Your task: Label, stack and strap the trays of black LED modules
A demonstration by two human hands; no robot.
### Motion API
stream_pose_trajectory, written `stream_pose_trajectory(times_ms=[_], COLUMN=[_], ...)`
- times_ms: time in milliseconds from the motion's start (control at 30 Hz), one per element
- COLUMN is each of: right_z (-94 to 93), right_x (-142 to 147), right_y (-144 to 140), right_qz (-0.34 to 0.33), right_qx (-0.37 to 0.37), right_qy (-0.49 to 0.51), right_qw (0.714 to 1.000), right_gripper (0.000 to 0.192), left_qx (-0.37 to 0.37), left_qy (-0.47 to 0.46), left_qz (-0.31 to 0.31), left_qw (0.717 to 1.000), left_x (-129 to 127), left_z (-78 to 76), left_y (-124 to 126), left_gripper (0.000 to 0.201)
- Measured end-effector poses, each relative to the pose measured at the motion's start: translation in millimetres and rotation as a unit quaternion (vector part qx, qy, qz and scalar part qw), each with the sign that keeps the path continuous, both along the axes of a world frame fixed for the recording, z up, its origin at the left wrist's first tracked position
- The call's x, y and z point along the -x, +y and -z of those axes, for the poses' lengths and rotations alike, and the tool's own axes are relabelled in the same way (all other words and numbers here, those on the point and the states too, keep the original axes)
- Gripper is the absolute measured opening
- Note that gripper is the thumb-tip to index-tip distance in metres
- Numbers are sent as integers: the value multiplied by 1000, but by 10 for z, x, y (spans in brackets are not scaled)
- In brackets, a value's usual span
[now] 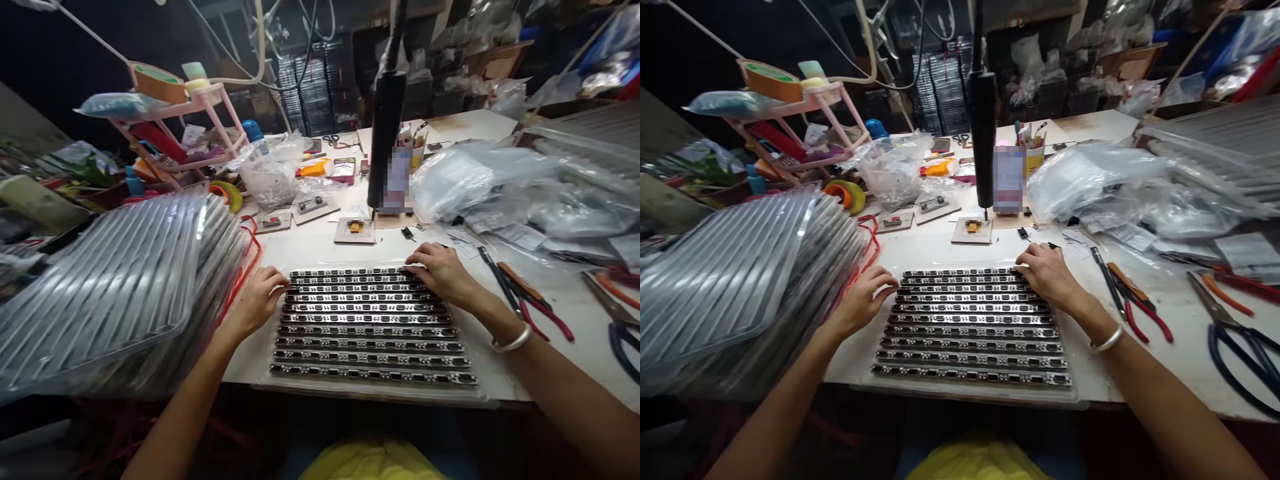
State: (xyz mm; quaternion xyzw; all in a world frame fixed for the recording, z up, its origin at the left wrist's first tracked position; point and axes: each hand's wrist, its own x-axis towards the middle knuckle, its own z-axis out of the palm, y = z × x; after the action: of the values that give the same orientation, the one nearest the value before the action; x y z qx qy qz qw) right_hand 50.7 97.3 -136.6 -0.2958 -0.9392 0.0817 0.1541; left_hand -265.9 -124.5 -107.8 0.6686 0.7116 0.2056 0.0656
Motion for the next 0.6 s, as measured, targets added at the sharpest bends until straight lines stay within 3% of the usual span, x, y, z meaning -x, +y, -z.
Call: stream_pose_trajectory(times_ms=[200, 367, 500, 600], right_z=[71, 25, -33, -98], right_x=[28, 29, -47, -167], right_y=[28, 11, 69, 163], right_qz=[-11, -26, -27, 11], right_qx=[-12, -32, 18, 49], right_qy=[-6, -15, 1, 26], right_qw=[1000, 999, 999, 998], right_gripper=[12, 9, 19, 21], left_qx=[69, 95, 87, 54], left_qy=[77, 76, 43, 64], left_qz=[-8, 14, 41, 40], left_qw=[995, 992, 994, 996], left_x=[17, 83, 146, 185], left_z=[61, 44, 47, 113], left_y=[67, 98, 107, 111], left_gripper=[12, 9, 8, 10])
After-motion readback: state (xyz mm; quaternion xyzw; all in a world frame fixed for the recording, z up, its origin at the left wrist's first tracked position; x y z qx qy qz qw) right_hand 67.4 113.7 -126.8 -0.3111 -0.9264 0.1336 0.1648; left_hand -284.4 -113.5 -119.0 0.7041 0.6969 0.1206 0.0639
